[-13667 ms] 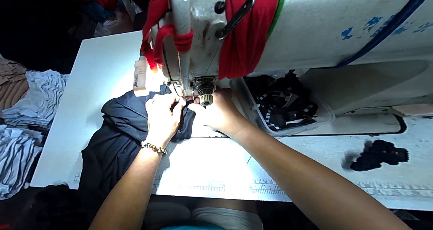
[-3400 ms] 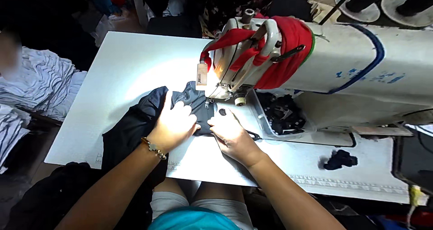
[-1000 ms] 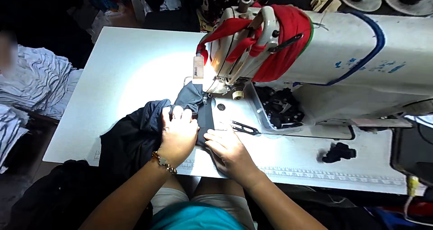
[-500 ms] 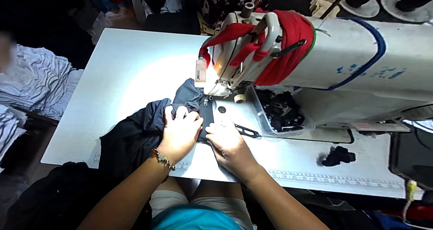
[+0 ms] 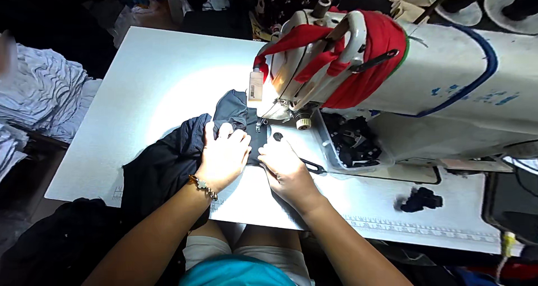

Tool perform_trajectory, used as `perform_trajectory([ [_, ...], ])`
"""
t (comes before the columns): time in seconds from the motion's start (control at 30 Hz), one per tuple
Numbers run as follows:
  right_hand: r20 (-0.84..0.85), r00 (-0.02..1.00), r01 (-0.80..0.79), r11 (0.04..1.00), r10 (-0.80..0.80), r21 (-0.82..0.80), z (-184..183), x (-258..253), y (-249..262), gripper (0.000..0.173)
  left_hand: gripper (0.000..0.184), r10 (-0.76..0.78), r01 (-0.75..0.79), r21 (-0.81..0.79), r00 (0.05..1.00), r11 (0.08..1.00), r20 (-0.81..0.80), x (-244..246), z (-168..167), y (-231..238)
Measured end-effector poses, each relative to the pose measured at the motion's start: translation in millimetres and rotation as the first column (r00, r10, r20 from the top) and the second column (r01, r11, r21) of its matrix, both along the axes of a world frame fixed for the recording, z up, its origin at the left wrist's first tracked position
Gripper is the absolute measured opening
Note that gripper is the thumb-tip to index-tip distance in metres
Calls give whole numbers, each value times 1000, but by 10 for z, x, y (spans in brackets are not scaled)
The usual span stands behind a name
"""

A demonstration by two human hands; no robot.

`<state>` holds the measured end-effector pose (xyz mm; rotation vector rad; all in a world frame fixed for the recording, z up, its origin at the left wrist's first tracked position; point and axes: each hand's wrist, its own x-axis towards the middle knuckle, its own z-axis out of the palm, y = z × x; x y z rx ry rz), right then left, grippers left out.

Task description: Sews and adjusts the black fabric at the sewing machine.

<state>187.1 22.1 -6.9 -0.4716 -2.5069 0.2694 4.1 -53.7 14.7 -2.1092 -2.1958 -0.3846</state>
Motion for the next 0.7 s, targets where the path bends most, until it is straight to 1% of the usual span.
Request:
perform_trajectory([
  [0.07,-1,1000,14,1000,-14,-6,-5,-39,61,22,36,4,-4,-10,1000,1000,10,-20,16,46],
  [0.17,-13,1000,20,999,-21,-26,-14,-116,153,21,38,17,-17,-72,1000,997,5,-73,67,156],
  [0.33,-20,999,25,999,-26,-42,-7,-175,231,21,38,38,-38,-69,999,997,-5,-132,62,283],
  [0.43,35,999,20,997,-18,-73,43,-139,199,25,42,57,-55,-109,998,993,17,-109,110,280],
  [0.5,90,996,3,997,4,-75,208,-28,137,28,44,64,-59,-113,997,992,44,-82,153,282],
  [0.57,62,998,18,999,-15,-48,529,217,89,23,43,58,-53,-80,996,995,62,-75,151,303],
  [0.6,40,998,48,999,-47,-16,724,417,122,24,42,45,-42,-50,997,998,67,-79,129,315],
  [0.63,22,995,93,995,-94,26,920,671,216,28,40,29,-28,-17,997,999,69,-86,100,325],
  [0.67,-5,988,152,986,-152,68,1096,959,368,32,39,12,-13,6,997,1000,70,-96,76,337],
  [0.7,-37,971,238,969,-236,69,1252,1251,537,35,38,0,-1,17,998,1000,69,-108,55,352],
])
